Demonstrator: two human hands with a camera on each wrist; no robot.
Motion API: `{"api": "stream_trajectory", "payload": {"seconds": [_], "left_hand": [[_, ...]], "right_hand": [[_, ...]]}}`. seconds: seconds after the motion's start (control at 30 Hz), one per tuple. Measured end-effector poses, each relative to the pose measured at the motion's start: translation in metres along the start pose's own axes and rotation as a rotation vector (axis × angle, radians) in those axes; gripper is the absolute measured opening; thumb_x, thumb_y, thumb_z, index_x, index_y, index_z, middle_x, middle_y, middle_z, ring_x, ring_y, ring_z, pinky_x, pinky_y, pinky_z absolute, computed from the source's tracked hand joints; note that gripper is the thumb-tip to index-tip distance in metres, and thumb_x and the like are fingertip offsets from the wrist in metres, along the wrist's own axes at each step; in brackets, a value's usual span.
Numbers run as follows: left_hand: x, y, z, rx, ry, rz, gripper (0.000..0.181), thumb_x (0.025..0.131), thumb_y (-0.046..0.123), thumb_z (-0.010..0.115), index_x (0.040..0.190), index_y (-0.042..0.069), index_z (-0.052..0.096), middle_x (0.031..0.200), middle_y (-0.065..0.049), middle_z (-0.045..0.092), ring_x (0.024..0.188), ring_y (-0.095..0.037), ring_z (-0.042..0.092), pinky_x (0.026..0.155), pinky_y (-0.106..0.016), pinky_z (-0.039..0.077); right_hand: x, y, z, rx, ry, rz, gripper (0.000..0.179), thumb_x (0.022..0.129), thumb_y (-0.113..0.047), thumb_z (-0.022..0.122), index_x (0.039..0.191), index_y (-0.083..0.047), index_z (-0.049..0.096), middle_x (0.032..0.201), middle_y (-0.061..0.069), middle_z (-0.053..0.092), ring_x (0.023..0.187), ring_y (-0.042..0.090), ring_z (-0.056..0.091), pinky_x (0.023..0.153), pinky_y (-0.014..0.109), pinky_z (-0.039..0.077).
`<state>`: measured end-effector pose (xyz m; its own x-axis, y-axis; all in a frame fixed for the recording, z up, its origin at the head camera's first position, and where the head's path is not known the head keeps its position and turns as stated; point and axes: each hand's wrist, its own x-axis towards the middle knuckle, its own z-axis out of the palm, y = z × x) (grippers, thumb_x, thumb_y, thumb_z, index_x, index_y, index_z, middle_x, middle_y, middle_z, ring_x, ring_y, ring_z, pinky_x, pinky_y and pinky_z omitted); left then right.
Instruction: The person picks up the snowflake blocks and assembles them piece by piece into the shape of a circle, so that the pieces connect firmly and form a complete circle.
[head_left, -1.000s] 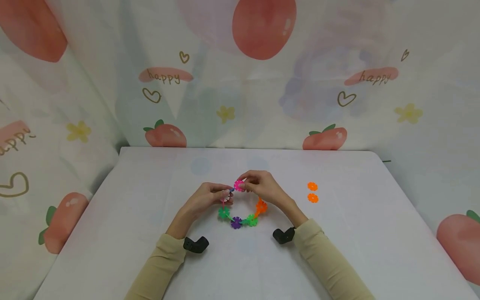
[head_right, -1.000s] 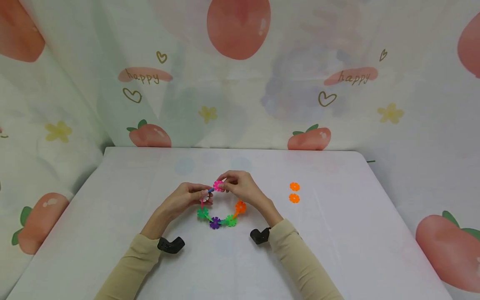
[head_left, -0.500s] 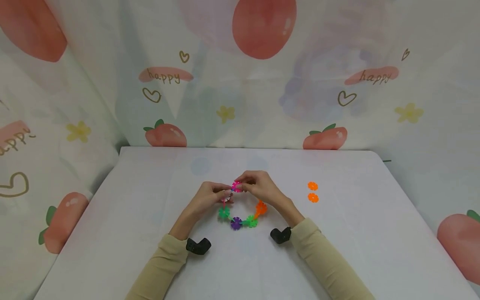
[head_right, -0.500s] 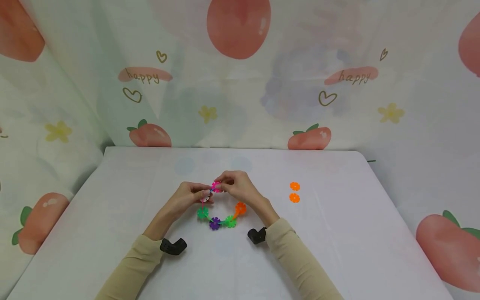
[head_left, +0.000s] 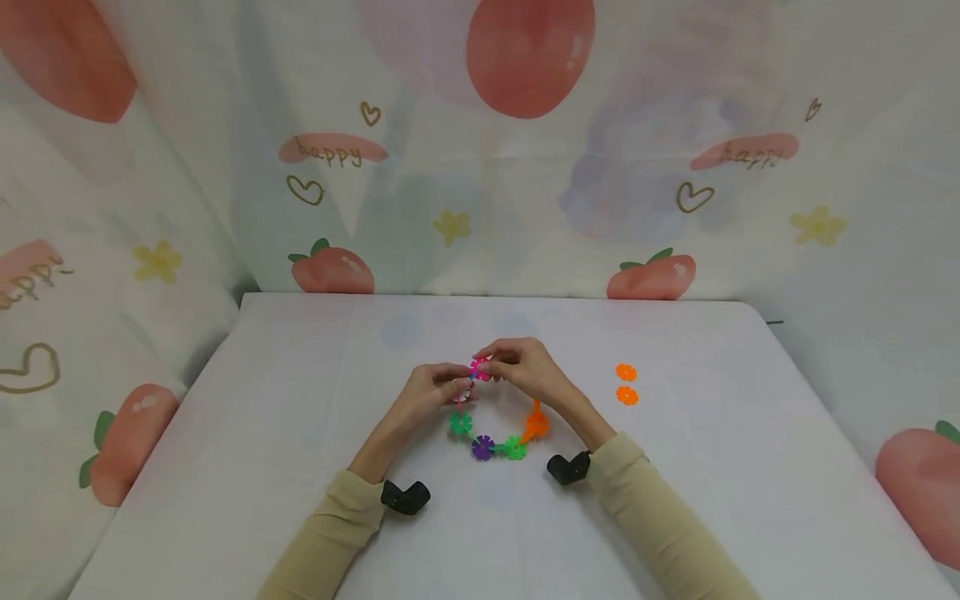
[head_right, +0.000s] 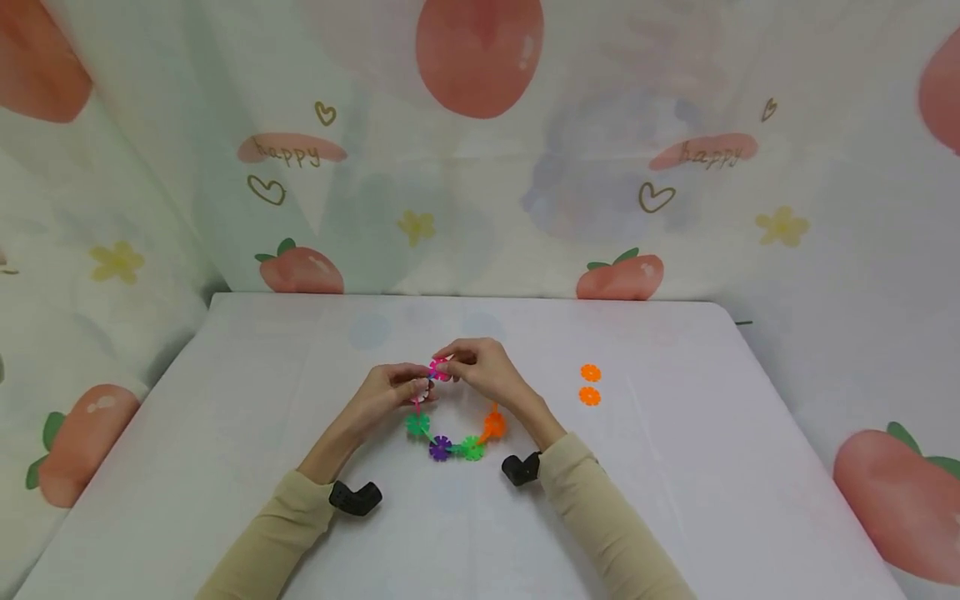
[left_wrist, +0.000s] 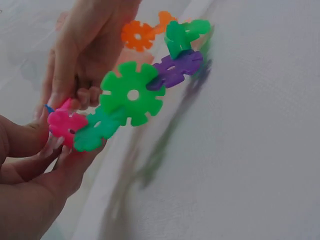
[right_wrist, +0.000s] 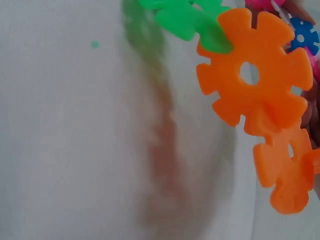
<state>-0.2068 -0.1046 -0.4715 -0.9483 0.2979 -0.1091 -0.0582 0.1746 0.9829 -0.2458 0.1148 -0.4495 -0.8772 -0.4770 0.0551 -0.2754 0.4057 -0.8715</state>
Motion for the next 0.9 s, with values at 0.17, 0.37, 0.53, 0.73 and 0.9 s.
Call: {"api": "stream_trajectory", "payload": {"seconds": [0.17,0.37,0.53,0.73,0.9], "left_hand": [[-0.002,0.002,-0.004,-0.008,-0.089,0.004,0.044,0.103,0.018,0.064,0.141,-0.001,0.056,0.123,-0.024,0.069,0.106,-0.027,0.074,0.098,-0.037,0.058],[-0.006,0.007,-0.023,0.055,-0.168,-0.055,0.048,0.101,0.024,0.066,0.142,0.001,0.056,0.124,-0.017,0.069,0.107,-0.020,0.071,0.099,-0.037,0.056],[-0.007,0.008,-0.034,0.032,-0.206,-0.085,0.049,0.099,0.020,0.066,0.140,-0.002,0.055,0.122,-0.017,0.072,0.110,-0.020,0.070,0.096,-0.034,0.055],[-0.006,0.006,-0.038,-0.013,-0.236,-0.080,0.050,0.098,0.017,0.066,0.144,0.002,0.052,0.127,-0.017,0.068,0.108,-0.023,0.073,0.090,-0.033,0.058],[-0.006,0.005,-0.039,-0.013,-0.231,-0.076,0.042,0.099,0.016,0.063,0.138,0.001,0.056,0.121,-0.020,0.072,0.106,-0.022,0.072,0.092,-0.035,0.057]], "right_hand": [[-0.006,0.000,-0.017,-0.076,0.005,-0.029,0.031,0.102,-0.017,0.066,0.131,-0.007,0.070,0.101,0.007,0.078,0.094,0.034,0.072,0.083,0.038,0.059],[-0.027,0.011,-0.042,-0.110,0.058,-0.009,0.026,0.103,-0.018,0.064,0.123,-0.003,0.072,0.106,0.007,0.078,0.100,0.033,0.073,0.090,0.039,0.060],[-0.048,0.026,-0.064,-0.188,0.084,0.021,0.023,0.101,-0.019,0.067,0.117,-0.005,0.075,0.104,0.008,0.078,0.098,0.029,0.073,0.086,0.027,0.057],[-0.073,0.044,-0.086,-0.328,0.105,0.054,0.021,0.099,-0.021,0.070,0.114,-0.008,0.077,0.104,0.002,0.077,0.092,0.019,0.066,0.080,0.024,0.054],[-0.092,0.052,-0.104,-0.357,0.100,0.107,0.018,0.097,-0.014,0.071,0.113,-0.008,0.077,0.107,0.005,0.076,0.090,0.017,0.064,0.073,0.023,0.055]]}}
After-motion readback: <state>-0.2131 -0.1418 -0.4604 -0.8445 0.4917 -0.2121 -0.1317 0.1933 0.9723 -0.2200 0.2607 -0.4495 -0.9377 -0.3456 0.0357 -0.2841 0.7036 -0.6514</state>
